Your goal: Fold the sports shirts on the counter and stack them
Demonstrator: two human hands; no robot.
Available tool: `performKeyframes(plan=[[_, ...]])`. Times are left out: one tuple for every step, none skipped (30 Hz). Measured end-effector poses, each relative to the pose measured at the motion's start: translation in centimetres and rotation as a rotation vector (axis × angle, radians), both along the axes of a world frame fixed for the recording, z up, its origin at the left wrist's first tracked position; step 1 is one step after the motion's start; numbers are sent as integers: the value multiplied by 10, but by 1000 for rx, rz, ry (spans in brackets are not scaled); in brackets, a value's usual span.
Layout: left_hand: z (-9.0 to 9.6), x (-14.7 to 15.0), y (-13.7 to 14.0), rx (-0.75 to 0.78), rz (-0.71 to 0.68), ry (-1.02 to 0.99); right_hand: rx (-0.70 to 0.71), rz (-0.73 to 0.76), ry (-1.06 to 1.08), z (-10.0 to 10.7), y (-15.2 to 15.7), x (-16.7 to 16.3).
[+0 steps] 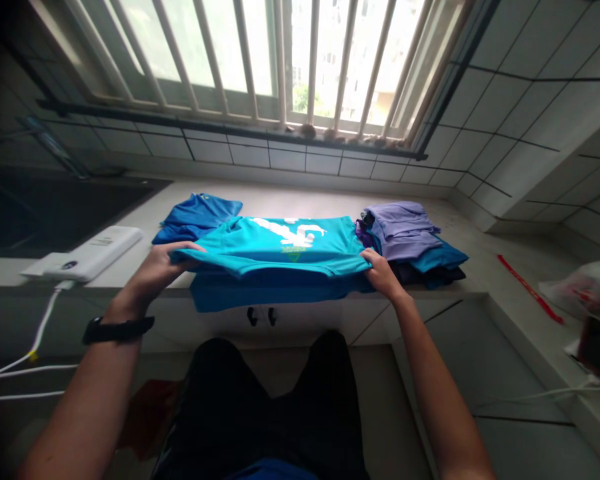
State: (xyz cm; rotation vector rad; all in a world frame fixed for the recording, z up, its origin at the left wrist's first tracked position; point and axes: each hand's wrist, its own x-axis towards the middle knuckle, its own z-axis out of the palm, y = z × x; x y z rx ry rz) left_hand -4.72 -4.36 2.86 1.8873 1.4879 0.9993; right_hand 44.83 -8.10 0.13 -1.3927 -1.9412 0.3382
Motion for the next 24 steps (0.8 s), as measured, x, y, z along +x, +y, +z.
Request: performKeyframes(plan=[[-3,-2,-7,-4,-8,19,-18,-14,-23,-3,-6,2],[-5,-3,-12,-7,-32,52,-32,-21,-49,-4,-11,3],[-6,-4,-16,-10,-72,93,-44,-11,-75,-3,-15,4],[-6,-5,-19,-11,-120,137,-53,9,-103,0,-19,4],[-4,-6,-21,-2,-162,182,-54,17,-130,6,-24,4],[-1,-7,-24,22,-176,227,-40,-4,-153,13,-28,2],[2,-7,-27,64,-148,272,-6,-57,-168,22,-33,0],[7,-6,-30,120,-86,315,44,-129,-173,31,-37,-3],[11,-4,-33,182,-15,351,97,-196,-169,40,-41,-7],[15,0,-36,235,39,371,141,-233,-159,47,-43,-12],[19,6,-38,266,56,377,161,-226,-151,51,-45,-18],[20,13,-39,271,34,372,155,-180,-150,54,-46,-25],[21,21,-39,252,-19,362,130,-115,-161,53,-45,-32],[19,30,-38,223,-82,358,96,-56,-186,49,-43,-40],[16,39,-35,199,-134,368,59,-20,-222,43,-40,-47],[11,46,-31,189,-162,393,20,-10,-269,35,-37,-53],[6,53,-25,192,-169,431,-23,-22,-323,26,-34,-59],[-1,58,-19,201,-160,479,-68,-50,-377,16,-32,-63],[-8,62,-13,209,-139,529,-111,-85,-429,7,-30,-66],[-15,64,-6,206,-118,580,-150,-118,-472,-2,-29,-68],[-22,64,-1,194,-104,625,-177,-140,-506,-9,-29,-69],[-27,64,4,176,-99,662,-189,-154,-528,-15,-29,-69],[-32,63,8,158,-102,688,-191,-163,-541,-20,-30,-68],[-36,62,10,146,-106,705,-186,-165,-546,-23,-30,-67]])
